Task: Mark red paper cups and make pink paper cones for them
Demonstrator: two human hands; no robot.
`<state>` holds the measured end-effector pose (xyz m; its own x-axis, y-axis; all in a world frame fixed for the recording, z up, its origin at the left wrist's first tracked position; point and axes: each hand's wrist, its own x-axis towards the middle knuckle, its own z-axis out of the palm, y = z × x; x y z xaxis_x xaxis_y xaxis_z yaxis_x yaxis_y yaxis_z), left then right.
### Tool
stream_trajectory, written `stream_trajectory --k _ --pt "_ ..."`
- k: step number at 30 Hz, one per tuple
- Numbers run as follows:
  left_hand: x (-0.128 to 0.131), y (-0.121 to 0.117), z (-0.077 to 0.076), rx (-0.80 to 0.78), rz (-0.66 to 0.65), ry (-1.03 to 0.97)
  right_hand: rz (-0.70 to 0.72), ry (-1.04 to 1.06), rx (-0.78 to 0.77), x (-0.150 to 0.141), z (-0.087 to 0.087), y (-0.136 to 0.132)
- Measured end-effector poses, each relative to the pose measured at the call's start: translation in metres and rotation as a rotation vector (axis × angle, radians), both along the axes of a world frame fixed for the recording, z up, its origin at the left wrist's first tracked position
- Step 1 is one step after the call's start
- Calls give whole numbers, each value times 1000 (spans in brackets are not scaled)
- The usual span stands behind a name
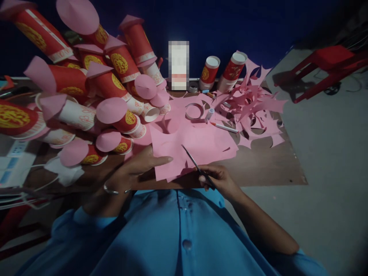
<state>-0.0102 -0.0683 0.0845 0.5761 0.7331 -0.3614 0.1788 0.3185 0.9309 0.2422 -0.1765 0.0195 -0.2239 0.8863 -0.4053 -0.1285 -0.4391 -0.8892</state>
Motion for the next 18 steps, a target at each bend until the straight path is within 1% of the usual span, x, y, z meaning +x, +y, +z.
stream_trajectory --k 6,12,14,16,18 --pt "-12 -7 5 82 -22 -69 -9 -2 1 0 -1 -1" --pt "-13 -6 12 10 12 -6 0 -11 -23 2 0 0" --pt "-11 -4 14 11 5 -4 3 -15 -24 3 1 1" --pt "-9 -2 14 18 -2 -13 15 -11 -23 3 1 2" --pt "-7 2 10 21 -6 -1 19 0 -30 3 2 4"
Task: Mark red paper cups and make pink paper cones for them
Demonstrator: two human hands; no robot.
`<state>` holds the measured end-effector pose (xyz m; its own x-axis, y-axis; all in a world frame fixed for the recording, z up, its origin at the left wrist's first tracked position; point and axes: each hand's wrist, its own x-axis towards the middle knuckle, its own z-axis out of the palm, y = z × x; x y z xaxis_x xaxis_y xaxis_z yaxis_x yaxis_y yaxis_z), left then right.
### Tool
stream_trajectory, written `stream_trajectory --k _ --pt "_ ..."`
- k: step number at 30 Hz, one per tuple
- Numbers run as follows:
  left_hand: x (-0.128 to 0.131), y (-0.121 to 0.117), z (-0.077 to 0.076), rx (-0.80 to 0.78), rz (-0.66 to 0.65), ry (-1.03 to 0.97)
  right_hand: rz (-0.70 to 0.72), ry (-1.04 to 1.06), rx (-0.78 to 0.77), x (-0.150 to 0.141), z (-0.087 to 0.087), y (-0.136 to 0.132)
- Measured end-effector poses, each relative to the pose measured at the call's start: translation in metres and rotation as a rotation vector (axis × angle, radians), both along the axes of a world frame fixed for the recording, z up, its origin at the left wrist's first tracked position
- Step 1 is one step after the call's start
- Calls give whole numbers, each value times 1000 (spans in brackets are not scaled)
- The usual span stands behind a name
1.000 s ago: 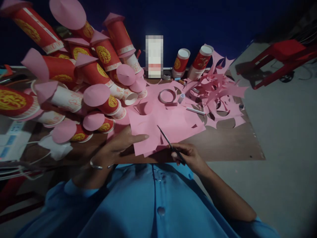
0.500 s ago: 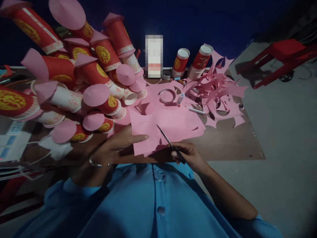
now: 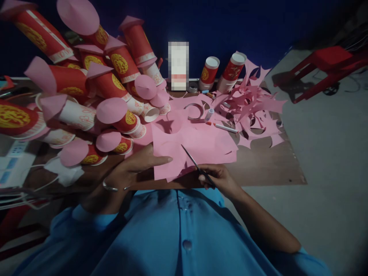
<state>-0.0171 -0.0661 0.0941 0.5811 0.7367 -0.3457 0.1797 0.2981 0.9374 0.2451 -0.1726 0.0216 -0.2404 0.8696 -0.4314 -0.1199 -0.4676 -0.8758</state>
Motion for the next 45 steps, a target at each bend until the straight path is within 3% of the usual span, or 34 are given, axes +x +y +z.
stream_trajectory --k 7,15,27,39,45 --pt "10 17 -20 -9 -90 63 -21 -3 -17 1 1 -1" --pt "10 23 -18 25 -132 145 -36 17 -33 2 0 -1" --pt "0 34 -32 80 -203 173 -27 14 -50 3 3 1" --pt "-1 40 -33 16 -273 129 -11 14 -56 5 5 4" --pt "0 39 -31 -43 -242 96 -16 22 -69 5 5 5"
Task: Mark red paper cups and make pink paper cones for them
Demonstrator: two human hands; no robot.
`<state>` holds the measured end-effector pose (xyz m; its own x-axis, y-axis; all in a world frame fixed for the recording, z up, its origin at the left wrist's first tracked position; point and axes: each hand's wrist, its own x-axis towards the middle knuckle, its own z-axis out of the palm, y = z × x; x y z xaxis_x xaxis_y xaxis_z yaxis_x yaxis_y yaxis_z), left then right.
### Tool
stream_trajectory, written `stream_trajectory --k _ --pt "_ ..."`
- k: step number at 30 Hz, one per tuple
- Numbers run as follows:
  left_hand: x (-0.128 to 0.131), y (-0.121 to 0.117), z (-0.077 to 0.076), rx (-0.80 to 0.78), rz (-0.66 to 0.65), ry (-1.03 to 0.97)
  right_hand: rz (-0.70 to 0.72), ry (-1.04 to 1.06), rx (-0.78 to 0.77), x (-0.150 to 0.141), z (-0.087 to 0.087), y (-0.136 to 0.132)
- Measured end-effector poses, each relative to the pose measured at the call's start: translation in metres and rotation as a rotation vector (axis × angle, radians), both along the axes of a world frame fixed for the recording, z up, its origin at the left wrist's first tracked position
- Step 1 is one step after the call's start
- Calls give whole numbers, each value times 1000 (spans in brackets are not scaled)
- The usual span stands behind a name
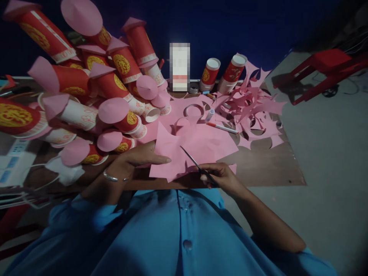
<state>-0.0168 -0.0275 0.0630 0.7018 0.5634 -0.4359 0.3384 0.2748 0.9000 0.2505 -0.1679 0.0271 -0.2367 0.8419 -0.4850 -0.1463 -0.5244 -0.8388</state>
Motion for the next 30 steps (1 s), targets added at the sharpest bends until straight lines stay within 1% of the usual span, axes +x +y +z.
stream_trajectory --k 4,11,20,25,28,30 --pt "1 0 2 -27 -14 17 1 15 -29 0 -3 1" --pt "2 1 8 -21 -58 29 2 30 -9 0 -5 0" --pt "-2 8 -1 8 -123 -1 0 24 19 0 -4 -2" --pt "2 4 4 -79 -66 -32 -29 34 5 2 -5 -4" --pt "5 -1 7 -125 28 10 -35 31 -2 2 -6 -5" --pt "6 -2 8 -125 75 81 -39 36 -11 1 -6 -5"
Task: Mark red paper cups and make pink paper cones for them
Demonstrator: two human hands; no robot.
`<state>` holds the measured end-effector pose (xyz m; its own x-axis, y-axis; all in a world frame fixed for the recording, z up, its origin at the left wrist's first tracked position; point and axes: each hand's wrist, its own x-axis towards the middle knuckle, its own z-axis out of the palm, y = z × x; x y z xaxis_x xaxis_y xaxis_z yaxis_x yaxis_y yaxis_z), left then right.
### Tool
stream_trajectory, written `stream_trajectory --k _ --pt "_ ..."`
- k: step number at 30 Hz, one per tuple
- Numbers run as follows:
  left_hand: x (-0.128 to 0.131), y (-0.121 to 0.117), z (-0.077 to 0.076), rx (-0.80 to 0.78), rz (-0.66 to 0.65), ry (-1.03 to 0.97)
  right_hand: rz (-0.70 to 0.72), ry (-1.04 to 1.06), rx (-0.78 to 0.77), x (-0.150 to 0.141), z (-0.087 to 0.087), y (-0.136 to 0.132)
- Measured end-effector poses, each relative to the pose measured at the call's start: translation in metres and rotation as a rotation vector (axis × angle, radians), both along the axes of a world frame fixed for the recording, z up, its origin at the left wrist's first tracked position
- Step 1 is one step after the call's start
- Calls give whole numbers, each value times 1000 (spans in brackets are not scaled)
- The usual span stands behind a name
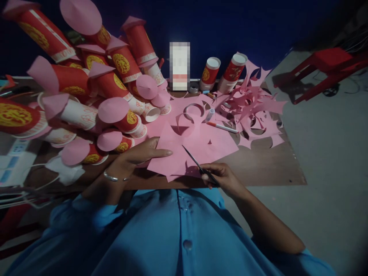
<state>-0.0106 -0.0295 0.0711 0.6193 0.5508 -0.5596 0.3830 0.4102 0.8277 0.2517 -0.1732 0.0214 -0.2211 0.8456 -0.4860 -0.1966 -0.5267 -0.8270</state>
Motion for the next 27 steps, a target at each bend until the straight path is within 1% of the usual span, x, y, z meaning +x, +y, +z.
stream_trajectory --k 3,9,12,16,19,21,27 --pt "0 1 1 37 10 87 1 -1 -9 -1 2 1" --pt "2 3 6 108 3 64 49 -30 2 0 2 6" --pt "3 3 8 148 31 91 47 -19 -1 0 1 8" --pt "4 1 10 185 107 190 25 7 -3 0 0 8" --pt "7 -2 13 153 166 243 35 5 2 1 -2 7" --pt "8 -3 14 121 182 242 48 -1 10 2 -3 7" --pt "10 0 11 37 113 166 78 15 75 4 -6 10"
